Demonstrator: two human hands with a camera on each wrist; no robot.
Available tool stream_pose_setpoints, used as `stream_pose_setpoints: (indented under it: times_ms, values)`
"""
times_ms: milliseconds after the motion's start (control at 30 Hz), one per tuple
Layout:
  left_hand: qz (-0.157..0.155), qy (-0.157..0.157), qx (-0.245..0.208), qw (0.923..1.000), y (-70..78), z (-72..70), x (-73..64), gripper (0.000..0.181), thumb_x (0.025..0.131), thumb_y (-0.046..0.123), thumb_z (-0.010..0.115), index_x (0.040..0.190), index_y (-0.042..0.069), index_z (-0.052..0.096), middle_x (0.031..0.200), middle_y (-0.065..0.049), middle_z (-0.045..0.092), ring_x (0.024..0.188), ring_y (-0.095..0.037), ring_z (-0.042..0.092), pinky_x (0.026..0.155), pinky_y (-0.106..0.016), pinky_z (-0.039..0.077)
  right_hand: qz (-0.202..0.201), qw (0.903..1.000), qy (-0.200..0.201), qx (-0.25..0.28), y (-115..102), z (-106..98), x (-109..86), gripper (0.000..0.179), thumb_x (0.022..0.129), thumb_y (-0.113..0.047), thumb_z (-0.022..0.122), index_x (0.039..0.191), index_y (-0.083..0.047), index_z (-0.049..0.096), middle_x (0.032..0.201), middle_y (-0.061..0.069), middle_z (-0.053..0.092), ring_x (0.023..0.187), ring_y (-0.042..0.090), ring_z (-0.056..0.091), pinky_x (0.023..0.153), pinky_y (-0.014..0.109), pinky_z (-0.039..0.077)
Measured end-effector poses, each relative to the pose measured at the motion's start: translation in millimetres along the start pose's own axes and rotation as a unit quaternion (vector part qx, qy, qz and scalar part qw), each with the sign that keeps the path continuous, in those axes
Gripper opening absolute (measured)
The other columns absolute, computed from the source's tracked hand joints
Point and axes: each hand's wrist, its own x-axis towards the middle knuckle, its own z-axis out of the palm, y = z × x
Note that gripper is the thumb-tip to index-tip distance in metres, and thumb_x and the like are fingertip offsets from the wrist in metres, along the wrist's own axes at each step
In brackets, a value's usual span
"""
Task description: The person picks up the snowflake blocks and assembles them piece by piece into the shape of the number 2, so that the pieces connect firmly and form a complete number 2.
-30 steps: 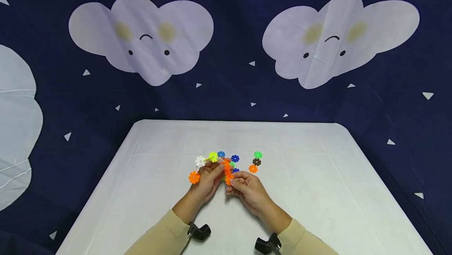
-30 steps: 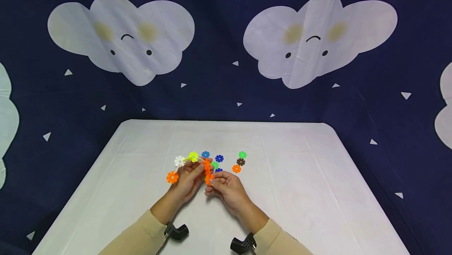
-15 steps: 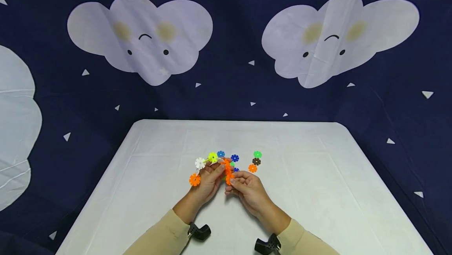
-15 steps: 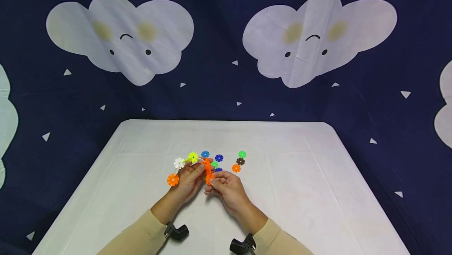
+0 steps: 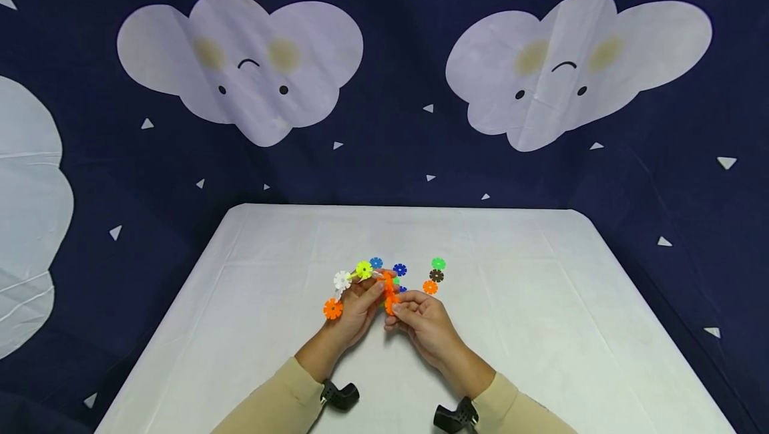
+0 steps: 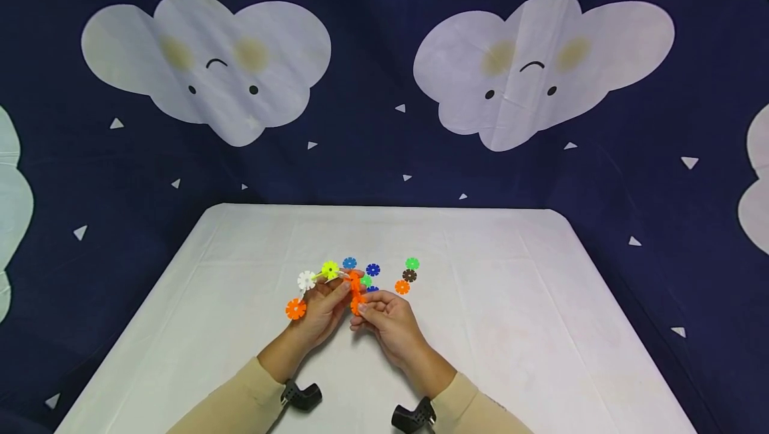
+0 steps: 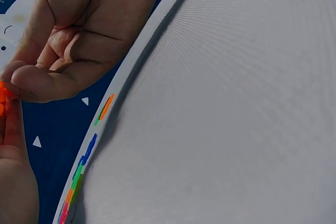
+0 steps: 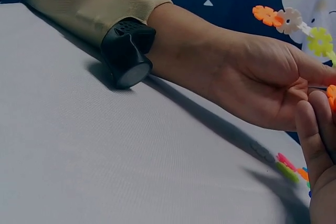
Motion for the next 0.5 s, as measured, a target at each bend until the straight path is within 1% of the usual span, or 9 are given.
stream_pose_setpoints:
  times_ms: [67,133,200,267,333,367,433,467,500]
  values:
    - [-0.002,0.006,0.000,1.0000,-0.1,-0.5,-0.1,0.024,0.110,-0.004,0.051,0.130,-0.001,0.063,0.133,-0.014,0.068,0.113,-0.027,0.070,0.108,-0.041,0.048,0.000,1.0000,-0.006,0.000,0.3,-0.7,0.2,0.011,0.103,0.009,0.060,0.114,0.008,0.061,0.090,0.014,0.071,0.078,0.021,0.074,0.079,0.041,0.063]
    - [-0.006,0.010,0.006,0.9999,-0.3,-1.2,-0.1,0.025,0.110,-0.003,0.051,0.132,-0.006,0.060,0.132,-0.013,0.069,0.113,-0.027,0.070,0.109,-0.042,0.048,-0.001,0.9999,-0.011,-0.005,0.5,-1.6,0.7,0.012,0.103,0.009,0.061,0.114,0.008,0.061,0.092,0.017,0.071,0.080,0.022,0.074,0.081,0.042,0.063]
    - [-0.009,0.013,0.014,0.9998,-0.4,-1.8,0.1,0.029,0.110,-0.002,0.051,0.137,-0.013,0.054,0.134,-0.015,0.068,0.114,-0.026,0.069,0.110,-0.043,0.047,-0.002,0.9998,-0.011,-0.019,0.4,-2.6,1.2,0.013,0.102,0.009,0.061,0.115,0.010,0.060,0.095,0.021,0.070,0.081,0.023,0.075,0.082,0.044,0.062]
    - [-0.011,0.017,0.022,0.9996,-0.6,-2.5,0.5,0.034,0.110,-0.001,0.052,0.140,-0.018,0.048,0.136,-0.018,0.066,0.115,-0.026,0.069,0.110,-0.043,0.046,-0.001,0.9990,-0.009,-0.044,-0.3,-3.6,2.0,0.016,0.102,0.008,0.062,0.117,0.012,0.059,0.098,0.027,0.069,0.082,0.025,0.075,0.081,0.046,0.062]
    - [-0.006,0.025,0.026,0.9993,-0.7,-3.3,1.4,0.036,0.110,0.000,0.052,0.140,-0.019,0.046,0.137,-0.020,0.065,0.115,-0.027,0.068,0.109,-0.043,0.047,-0.004,0.9963,-0.005,-0.086,-1.8,-5.0,2.8,0.020,0.102,0.005,0.064,0.119,0.015,0.059,0.100,0.032,0.068,0.082,0.027,0.075,0.080,0.046,0.062]
    - [-0.004,0.030,0.025,0.9992,-0.8,-3.8,1.9,0.036,0.110,0.000,0.051,0.140,-0.019,0.047,0.137,-0.021,0.064,0.115,-0.027,0.068,0.109,-0.042,0.047,-0.008,0.9937,-0.001,-0.112,-2.8,-5.8,3.3,0.022,0.103,0.003,0.064,0.120,0.015,0.059,0.101,0.033,0.068,0.081,0.029,0.075,0.079,0.046,0.063]
    - [-0.001,0.044,0.019,0.9989,-0.8,-4.8,2.7,0.031,0.110,0.001,0.052,0.137,-0.015,0.054,0.136,-0.020,0.065,0.114,-0.027,0.069,0.107,-0.040,0.049,-0.021,0.9864,0.013,-0.163,-4.9,-8.7,5.2,0.025,0.104,-0.001,0.065,0.121,0.016,0.061,0.100,0.035,0.068,0.079,0.032,0.074,0.074,0.044,0.063]
    - [0.001,0.051,0.012,0.9986,-0.9,-5.3,3.1,0.028,0.110,0.001,0.053,0.134,-0.011,0.058,0.136,-0.021,0.065,0.112,-0.026,0.069,0.106,-0.039,0.050,-0.035,0.9807,0.026,-0.191,-6.1,-10.5,6.0,0.024,0.104,-0.003,0.066,0.120,0.015,0.062,0.098,0.033,0.069,0.076,0.033,0.074,0.071,0.042,0.064]
    - [0.001,0.058,0.006,0.9983,-1.0,-5.7,3.6,0.025,0.110,0.001,0.053,0.131,-0.008,0.062,0.135,-0.020,0.066,0.111,-0.026,0.070,0.105,-0.038,0.051,-0.052,0.9726,0.042,-0.223,-7.2,-13.1,7.1,0.023,0.104,-0.005,0.067,0.118,0.014,0.064,0.095,0.030,0.070,0.073,0.032,0.073,0.067,0.038,0.063]
